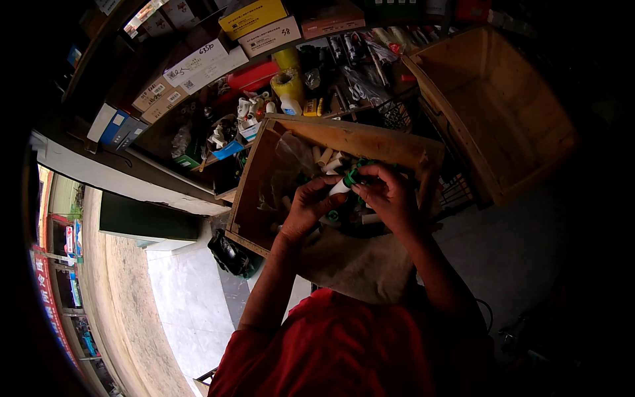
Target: The person repeatedly picks up white cylindrical pipe fittings and green plastic connectors from a wooden crate. They align and press the green connectors onto the white fittings by hand, then place the assembled units back into the crate. The process is repetitive and performed entirely by hand without tools.
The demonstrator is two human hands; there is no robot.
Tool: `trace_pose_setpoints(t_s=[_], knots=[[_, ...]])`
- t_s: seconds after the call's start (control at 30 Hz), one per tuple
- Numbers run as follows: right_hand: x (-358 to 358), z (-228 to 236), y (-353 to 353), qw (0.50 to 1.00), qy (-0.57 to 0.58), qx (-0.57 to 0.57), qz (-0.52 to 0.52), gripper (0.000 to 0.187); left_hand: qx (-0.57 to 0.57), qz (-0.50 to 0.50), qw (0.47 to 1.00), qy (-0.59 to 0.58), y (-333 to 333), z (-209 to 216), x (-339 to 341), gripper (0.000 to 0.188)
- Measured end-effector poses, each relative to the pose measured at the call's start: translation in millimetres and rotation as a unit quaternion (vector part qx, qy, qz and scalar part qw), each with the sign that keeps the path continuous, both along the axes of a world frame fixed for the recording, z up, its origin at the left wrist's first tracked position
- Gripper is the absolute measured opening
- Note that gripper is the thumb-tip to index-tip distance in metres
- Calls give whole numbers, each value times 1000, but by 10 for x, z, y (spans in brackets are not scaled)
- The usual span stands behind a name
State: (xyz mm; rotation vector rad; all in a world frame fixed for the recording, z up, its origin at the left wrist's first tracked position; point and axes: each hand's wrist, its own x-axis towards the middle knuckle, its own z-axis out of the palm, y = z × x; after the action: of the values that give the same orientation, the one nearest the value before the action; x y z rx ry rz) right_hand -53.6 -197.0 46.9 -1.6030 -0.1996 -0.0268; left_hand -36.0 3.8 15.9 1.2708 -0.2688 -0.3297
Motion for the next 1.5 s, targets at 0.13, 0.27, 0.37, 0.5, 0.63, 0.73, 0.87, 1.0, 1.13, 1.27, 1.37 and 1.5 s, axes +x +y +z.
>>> trace_pose_setpoints(t_s=[0.13,0.27,0.37,0.5,0.63,0.73,0.87,1.0,1.13,1.27,1.37,1.5], knots=[[7,-15,6,1000,-10,-5,-1,25,-5,-2,1000,6,4,-29,4,35],[14,-27,9,1000,-8,-15,-2,24,-6,0,1000,7,1,-71,1,34],[9,-24,12,1000,-8,-24,0,24,-5,-1,1000,7,4,-68,-8,33],[-5,-29,10,1000,-1,-27,1,24,0,-3,1000,14,20,-65,-22,34],[-15,-33,32,999,-9,-33,-5,24,-9,3,999,40,6,-4,-63,31],[-27,-32,49,999,-6,-32,-9,23,-4,7,999,38,5,8,-80,30],[-43,-19,58,999,-8,-46,-8,23,-9,8,999,46,11,26,-109,31],[-58,2,79,998,-24,-53,-6,23,-14,14,998,55,23,8,-144,31],[-78,12,88,998,-19,-64,-3,23,-3,14,999,50,43,17,-161,31],[-94,11,99,998,-15,-65,3,23,-1,15,999,49,67,-13,-190,31],[-109,11,112,998,-23,-64,5,23,-1,18,999,51,79,-19,-214,31],[-120,13,114,996,-32,-85,1,23,3,19,999,51,87,19,-237,32]])
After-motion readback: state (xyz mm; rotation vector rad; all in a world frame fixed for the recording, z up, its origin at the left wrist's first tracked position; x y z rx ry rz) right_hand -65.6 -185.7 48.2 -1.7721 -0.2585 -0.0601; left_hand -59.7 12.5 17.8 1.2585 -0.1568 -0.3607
